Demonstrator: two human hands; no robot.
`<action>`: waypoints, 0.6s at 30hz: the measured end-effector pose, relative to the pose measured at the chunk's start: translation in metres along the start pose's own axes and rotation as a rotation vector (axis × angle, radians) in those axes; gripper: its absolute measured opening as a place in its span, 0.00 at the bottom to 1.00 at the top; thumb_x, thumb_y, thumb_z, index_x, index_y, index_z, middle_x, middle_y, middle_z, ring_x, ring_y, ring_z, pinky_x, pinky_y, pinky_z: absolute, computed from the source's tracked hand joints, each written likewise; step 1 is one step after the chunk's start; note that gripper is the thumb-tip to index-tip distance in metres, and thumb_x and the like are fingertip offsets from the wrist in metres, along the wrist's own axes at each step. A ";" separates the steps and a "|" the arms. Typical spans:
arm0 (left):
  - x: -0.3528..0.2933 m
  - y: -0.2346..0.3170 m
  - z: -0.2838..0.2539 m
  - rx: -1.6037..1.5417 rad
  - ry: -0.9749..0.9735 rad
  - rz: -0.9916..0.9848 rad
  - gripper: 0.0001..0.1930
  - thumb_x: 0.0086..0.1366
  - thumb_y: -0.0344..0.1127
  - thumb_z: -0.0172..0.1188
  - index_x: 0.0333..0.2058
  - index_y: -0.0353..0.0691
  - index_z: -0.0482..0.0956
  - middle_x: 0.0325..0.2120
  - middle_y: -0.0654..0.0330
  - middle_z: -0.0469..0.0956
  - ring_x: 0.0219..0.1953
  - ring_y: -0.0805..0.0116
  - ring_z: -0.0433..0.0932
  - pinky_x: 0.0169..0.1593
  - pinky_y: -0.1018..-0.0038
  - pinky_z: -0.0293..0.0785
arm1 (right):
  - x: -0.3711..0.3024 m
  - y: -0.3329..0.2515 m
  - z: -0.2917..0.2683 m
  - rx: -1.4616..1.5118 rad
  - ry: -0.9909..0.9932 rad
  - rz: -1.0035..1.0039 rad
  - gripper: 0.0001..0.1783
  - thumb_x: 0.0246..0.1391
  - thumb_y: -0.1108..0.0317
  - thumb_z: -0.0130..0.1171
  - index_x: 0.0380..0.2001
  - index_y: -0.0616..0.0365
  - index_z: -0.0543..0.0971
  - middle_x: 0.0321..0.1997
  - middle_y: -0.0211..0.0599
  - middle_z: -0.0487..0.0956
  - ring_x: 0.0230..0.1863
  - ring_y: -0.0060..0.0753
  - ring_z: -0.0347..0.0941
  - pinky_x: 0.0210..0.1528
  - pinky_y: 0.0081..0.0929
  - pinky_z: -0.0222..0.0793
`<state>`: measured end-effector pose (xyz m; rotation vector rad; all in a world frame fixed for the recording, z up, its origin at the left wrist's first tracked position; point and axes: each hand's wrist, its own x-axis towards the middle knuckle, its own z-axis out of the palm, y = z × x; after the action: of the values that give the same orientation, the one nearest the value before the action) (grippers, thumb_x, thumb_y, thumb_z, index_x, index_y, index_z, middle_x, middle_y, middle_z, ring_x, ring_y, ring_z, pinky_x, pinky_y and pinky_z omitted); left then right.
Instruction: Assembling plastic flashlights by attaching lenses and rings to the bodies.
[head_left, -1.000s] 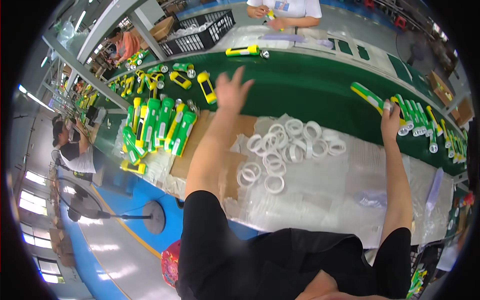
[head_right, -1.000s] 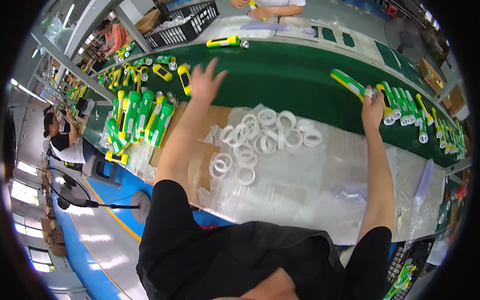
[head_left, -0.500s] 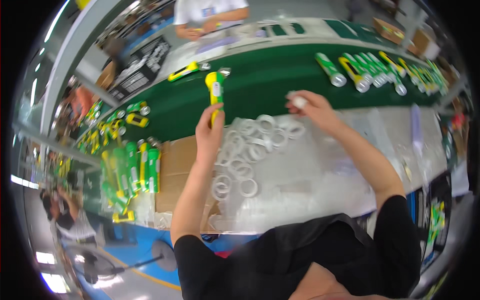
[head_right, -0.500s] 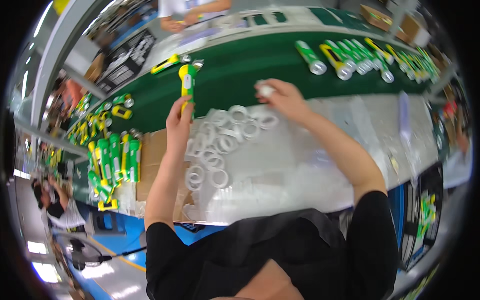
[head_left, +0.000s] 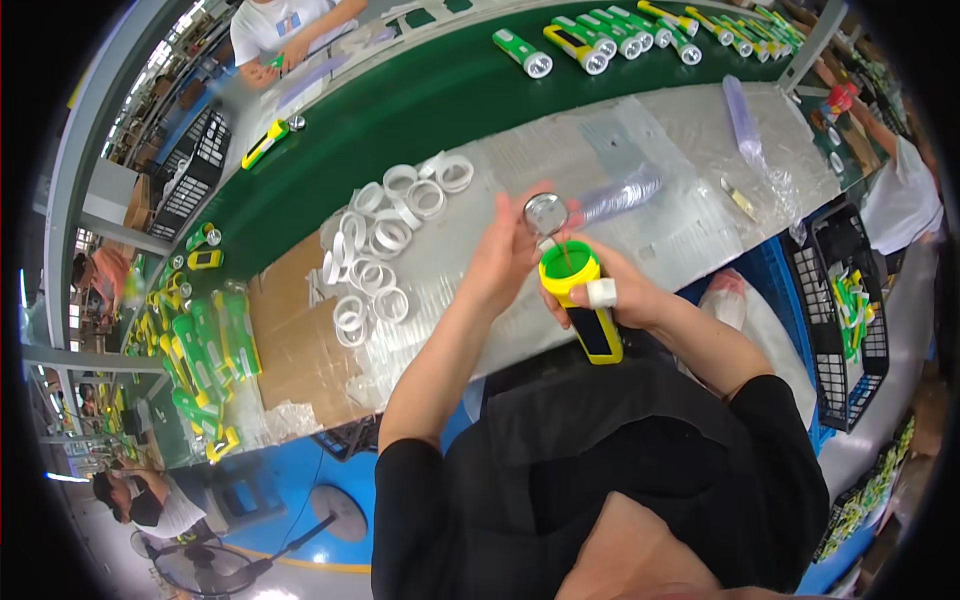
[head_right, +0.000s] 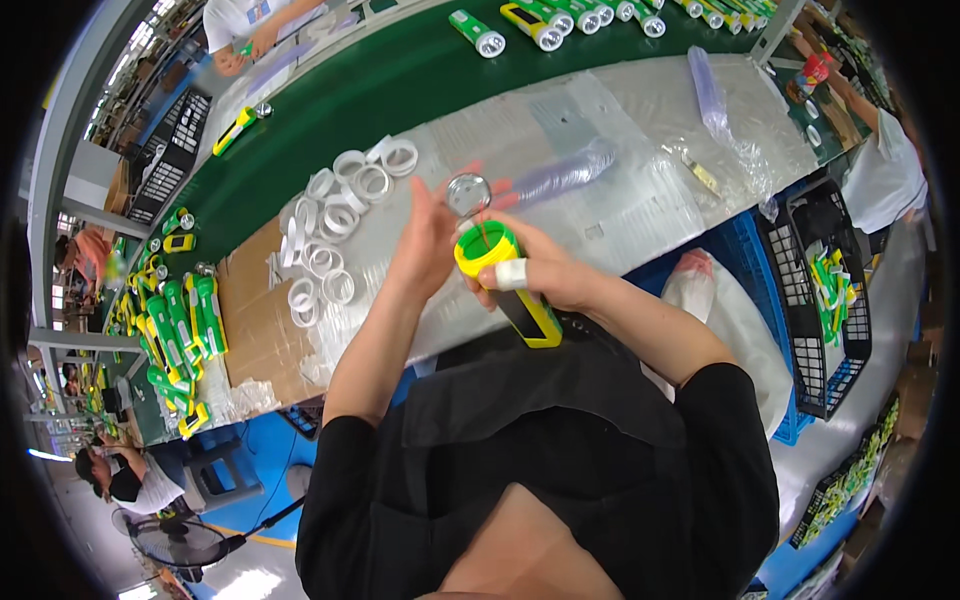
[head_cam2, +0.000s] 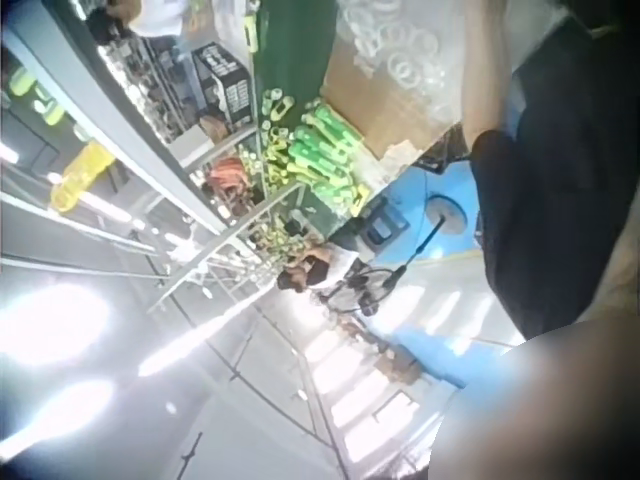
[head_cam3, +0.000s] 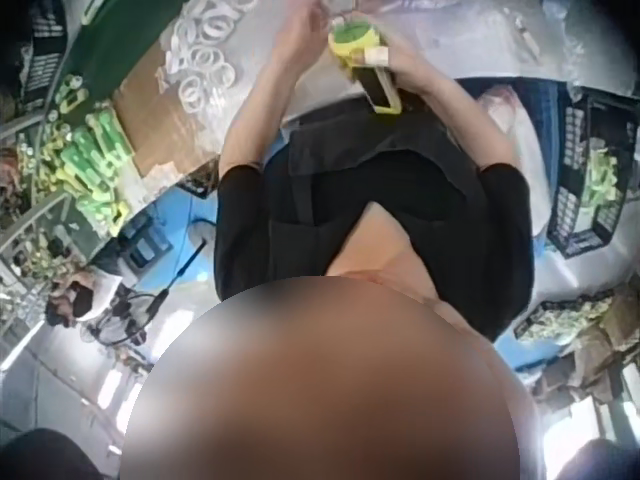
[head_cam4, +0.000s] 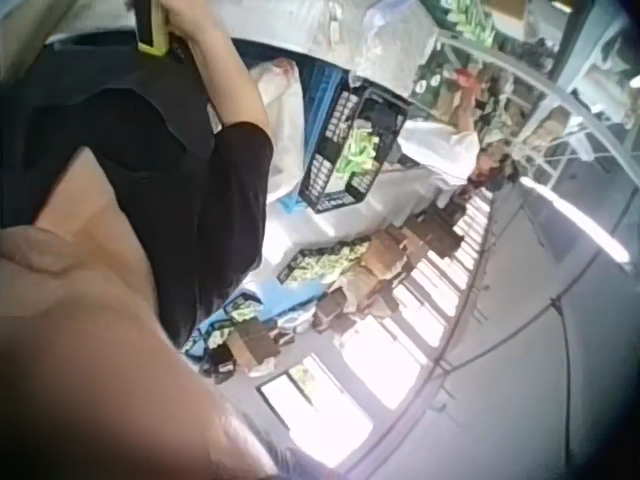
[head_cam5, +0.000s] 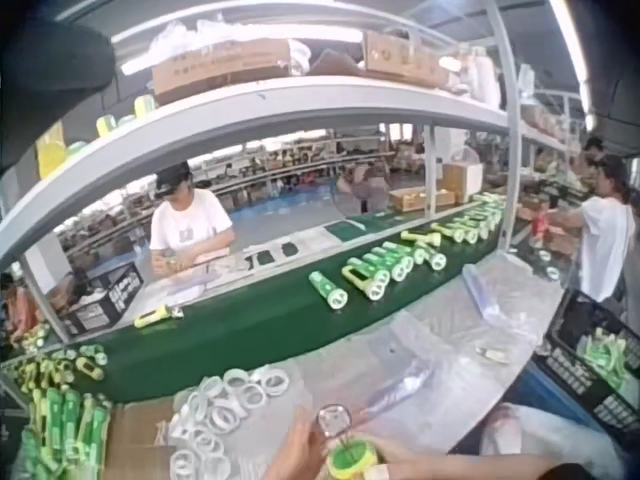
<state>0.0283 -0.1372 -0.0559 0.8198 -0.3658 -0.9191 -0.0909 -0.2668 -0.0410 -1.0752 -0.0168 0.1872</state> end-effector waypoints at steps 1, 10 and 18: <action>-0.006 -0.001 0.006 0.002 0.010 -0.006 0.36 0.73 0.62 0.36 0.64 0.35 0.59 0.50 0.46 0.75 0.43 0.60 0.80 0.49 0.67 0.75 | -0.005 0.002 0.001 -0.056 -0.050 0.043 0.34 0.49 0.57 0.68 0.54 0.59 0.65 0.34 0.41 0.76 0.32 0.34 0.76 0.35 0.30 0.73; -0.035 0.008 0.019 1.160 -0.129 0.799 0.25 0.74 0.52 0.42 0.42 0.34 0.79 0.38 0.52 0.79 0.41 0.57 0.78 0.45 0.67 0.73 | -0.014 0.006 0.000 -0.347 -0.026 -0.029 0.27 0.63 0.60 0.57 0.59 0.61 0.63 0.46 0.39 0.75 0.42 0.30 0.77 0.47 0.29 0.73; -0.020 -0.005 0.017 1.550 -0.290 0.947 0.32 0.70 0.62 0.38 0.47 0.38 0.79 0.49 0.50 0.78 0.55 0.49 0.74 0.57 0.57 0.65 | -0.013 0.040 -0.009 -0.301 0.147 -0.209 0.26 0.63 0.55 0.57 0.56 0.61 0.67 0.42 0.37 0.76 0.35 0.27 0.76 0.40 0.27 0.73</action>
<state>0.0036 -0.1301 -0.0472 1.6439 -1.6510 0.3425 -0.1080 -0.2587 -0.0796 -1.3763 -0.0264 -0.0869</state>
